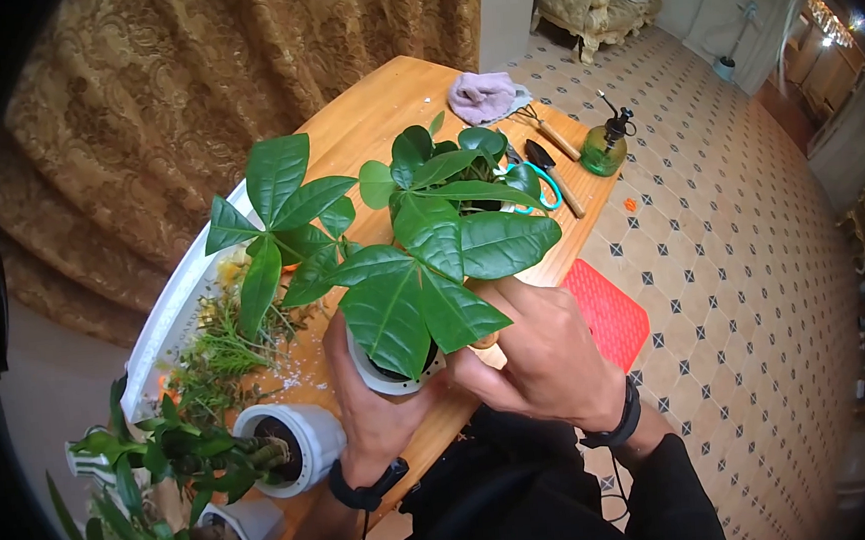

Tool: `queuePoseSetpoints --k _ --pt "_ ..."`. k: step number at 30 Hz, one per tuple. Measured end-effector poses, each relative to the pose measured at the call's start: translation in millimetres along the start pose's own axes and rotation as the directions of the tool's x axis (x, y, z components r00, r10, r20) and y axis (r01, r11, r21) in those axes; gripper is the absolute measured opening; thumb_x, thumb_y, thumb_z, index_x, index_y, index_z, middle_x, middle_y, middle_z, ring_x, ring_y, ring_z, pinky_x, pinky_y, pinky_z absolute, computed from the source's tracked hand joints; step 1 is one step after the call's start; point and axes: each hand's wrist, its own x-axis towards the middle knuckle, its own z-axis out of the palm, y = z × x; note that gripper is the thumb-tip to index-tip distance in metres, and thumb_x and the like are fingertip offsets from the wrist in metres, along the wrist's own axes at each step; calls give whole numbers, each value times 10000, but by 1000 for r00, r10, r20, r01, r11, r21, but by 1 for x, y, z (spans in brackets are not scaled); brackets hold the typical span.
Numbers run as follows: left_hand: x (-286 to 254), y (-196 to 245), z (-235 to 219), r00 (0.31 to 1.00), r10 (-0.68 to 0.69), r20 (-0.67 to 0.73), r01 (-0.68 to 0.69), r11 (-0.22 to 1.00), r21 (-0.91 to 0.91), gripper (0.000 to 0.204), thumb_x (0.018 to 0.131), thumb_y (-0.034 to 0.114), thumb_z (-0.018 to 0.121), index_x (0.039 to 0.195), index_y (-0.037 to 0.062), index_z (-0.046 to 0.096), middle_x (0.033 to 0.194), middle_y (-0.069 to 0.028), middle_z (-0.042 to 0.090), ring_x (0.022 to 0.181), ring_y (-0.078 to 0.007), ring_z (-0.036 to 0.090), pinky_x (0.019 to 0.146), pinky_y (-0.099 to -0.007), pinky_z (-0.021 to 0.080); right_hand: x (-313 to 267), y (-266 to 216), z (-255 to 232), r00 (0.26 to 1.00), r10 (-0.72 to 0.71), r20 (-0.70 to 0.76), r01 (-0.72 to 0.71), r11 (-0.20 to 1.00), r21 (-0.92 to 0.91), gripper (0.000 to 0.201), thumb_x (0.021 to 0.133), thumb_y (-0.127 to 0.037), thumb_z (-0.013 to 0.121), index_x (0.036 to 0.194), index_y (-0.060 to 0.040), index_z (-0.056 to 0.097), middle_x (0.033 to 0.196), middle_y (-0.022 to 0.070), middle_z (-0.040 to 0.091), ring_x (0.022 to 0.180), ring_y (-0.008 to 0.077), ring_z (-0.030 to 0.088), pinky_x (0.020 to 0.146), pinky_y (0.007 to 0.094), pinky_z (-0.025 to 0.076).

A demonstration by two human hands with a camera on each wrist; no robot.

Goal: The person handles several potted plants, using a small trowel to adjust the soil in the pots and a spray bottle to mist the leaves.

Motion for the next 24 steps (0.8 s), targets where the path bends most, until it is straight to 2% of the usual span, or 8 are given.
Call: queuePoseSetpoints --k 3,5,7,9,14,16,24 --pt "0 1 -1 1000 9 -3 -9 1000 26 1143 651 211 974 1540 12 283 1453 -237 411 1339 -426 452 1101 -510 414 0 2 1 998 -1 -58 1 1000 4 373 756 -109 767 1092 23 669 955 176 665 737 344 671 643 396 541" --pt "0 1 -1 1000 9 -17 -8 997 74 1116 649 199 971 1516 -21 303 1365 -219 526 1255 -371 554 1065 -470 442 3 0 1 998 6 -70 -5 1000 22 356 757 -97 760 1081 23 674 942 172 664 732 342 671 642 396 541" --pt "1 2 -1 1000 12 -18 -10 997 82 1109 654 206 971 1514 -17 309 1370 -219 517 1262 -371 550 1065 -467 446 4 0 5 996 14 -84 -11 999 33 339 758 -86 754 1070 24 679 929 167 663 727 341 671 642 397 542" --pt "0 1 0 1000 -3 -26 5 999 46 1101 659 210 970 1512 -14 311 1378 -219 503 1274 -370 543 1066 -468 448 3 2 9 999 3 -36 -2 999 51 313 760 -79 747 1053 14 690 923 165 664 717 333 665 628 396 537" --pt "-1 2 1 1000 0 -21 1 1000 23 1117 652 192 971 1520 -10 298 1390 -219 494 1281 -373 538 1066 -469 448 5 -2 2 995 39 -95 -35 999 35 302 763 -78 747 1045 10 687 895 158 651 710 329 653 620 397 527" --pt "1 3 0 999 29 -17 -28 998 52 1128 647 178 972 1524 -6 288 1393 -219 494 1281 -373 537 1068 -471 444 4 1 2 999 18 -28 -17 999 27 286 770 -81 747 1033 9 678 898 149 644 725 326 647 630 402 522" --pt "0 4 -1 1000 -9 -9 9 1000 24 1143 633 161 973 1532 8 284 1400 -218 488 1290 -374 527 1076 -476 434 3 -3 2 999 36 -14 -36 999 27 283 781 -99 742 1032 5 663 923 148 640 758 321 644 641 405 517"
